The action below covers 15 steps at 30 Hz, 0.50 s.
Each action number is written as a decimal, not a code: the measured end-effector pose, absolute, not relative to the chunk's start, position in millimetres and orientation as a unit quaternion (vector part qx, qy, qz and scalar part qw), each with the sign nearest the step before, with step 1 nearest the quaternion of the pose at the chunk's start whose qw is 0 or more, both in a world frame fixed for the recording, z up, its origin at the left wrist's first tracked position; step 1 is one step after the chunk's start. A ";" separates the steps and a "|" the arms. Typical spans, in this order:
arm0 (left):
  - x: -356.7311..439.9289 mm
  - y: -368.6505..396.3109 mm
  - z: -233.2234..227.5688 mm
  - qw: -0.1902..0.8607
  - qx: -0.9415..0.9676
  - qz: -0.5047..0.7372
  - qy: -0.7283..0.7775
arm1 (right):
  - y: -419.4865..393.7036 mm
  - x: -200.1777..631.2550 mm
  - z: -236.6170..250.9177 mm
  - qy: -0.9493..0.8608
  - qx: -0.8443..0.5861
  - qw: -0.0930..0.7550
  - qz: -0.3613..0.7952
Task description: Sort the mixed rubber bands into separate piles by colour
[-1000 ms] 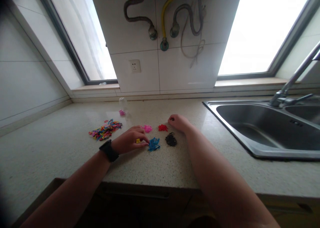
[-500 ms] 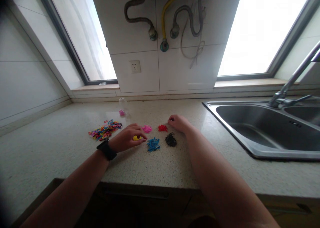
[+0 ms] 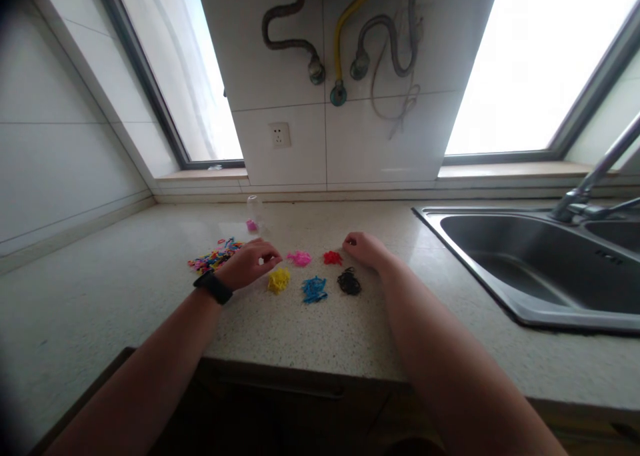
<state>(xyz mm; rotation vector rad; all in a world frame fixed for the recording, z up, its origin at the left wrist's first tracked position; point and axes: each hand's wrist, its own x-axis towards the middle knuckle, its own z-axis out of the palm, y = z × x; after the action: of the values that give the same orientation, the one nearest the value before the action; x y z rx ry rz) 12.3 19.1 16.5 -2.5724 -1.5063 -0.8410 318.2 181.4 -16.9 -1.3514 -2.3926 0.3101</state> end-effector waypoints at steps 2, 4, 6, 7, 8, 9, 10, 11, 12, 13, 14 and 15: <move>6.2 20.8 15.0 0.013 -0.816 -0.283 -0.503 | 181.7 318.3 -17.4 -0.852 -0.476 0.187 0.115; -1.5 22.2 14.1 0.007 -0.800 -0.299 -0.520 | 181.6 318.6 -17.4 -0.853 -0.472 0.188 0.117; -11.1 23.0 14.0 0.006 -0.781 -0.318 -0.538 | 181.1 319.0 -17.2 -0.856 -0.467 0.189 0.118; -16.5 23.0 14.3 0.010 -0.768 -0.329 -0.549 | 180.9 319.2 -17.1 -0.856 -0.467 0.189 0.118; -21.9 22.7 14.8 0.018 -0.752 -0.341 -0.563 | 180.9 319.5 -17.0 -0.855 -0.468 0.188 0.118; -27.2 22.2 15.4 0.030 -0.732 -0.355 -0.580 | 181.2 319.8 -17.0 -0.855 -0.469 0.186 0.119; -32.2 21.4 16.2 0.042 -0.710 -0.370 -0.598 | 181.7 320.1 -17.1 -0.855 -0.470 0.184 0.120; -36.7 20.6 17.0 0.053 -0.686 -0.383 -0.616 | 182.6 320.5 -17.3 -0.856 -0.469 0.183 0.121; -40.6 19.9 17.7 0.059 -0.664 -0.396 -0.631 | 183.7 320.8 -17.7 -0.857 -0.466 0.181 0.123; -43.8 19.3 18.3 0.061 -0.646 -0.407 -0.643 | 184.9 321.2 -18.2 -0.859 -0.463 0.180 0.126; -46.2 18.9 18.7 0.060 -0.632 -0.416 -0.651 | 186.1 321.4 -18.8 -0.860 -0.460 0.178 0.129; -47.9 18.9 18.6 0.059 -0.621 -0.424 -0.656 | 187.2 321.7 -19.5 -0.861 -0.458 0.177 0.130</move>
<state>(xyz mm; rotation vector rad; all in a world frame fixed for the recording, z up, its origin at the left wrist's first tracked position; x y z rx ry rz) -47.9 18.9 18.6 -1.8812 -1.9885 -1.2858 321.7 187.2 -19.5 -1.2977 -2.4373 0.3689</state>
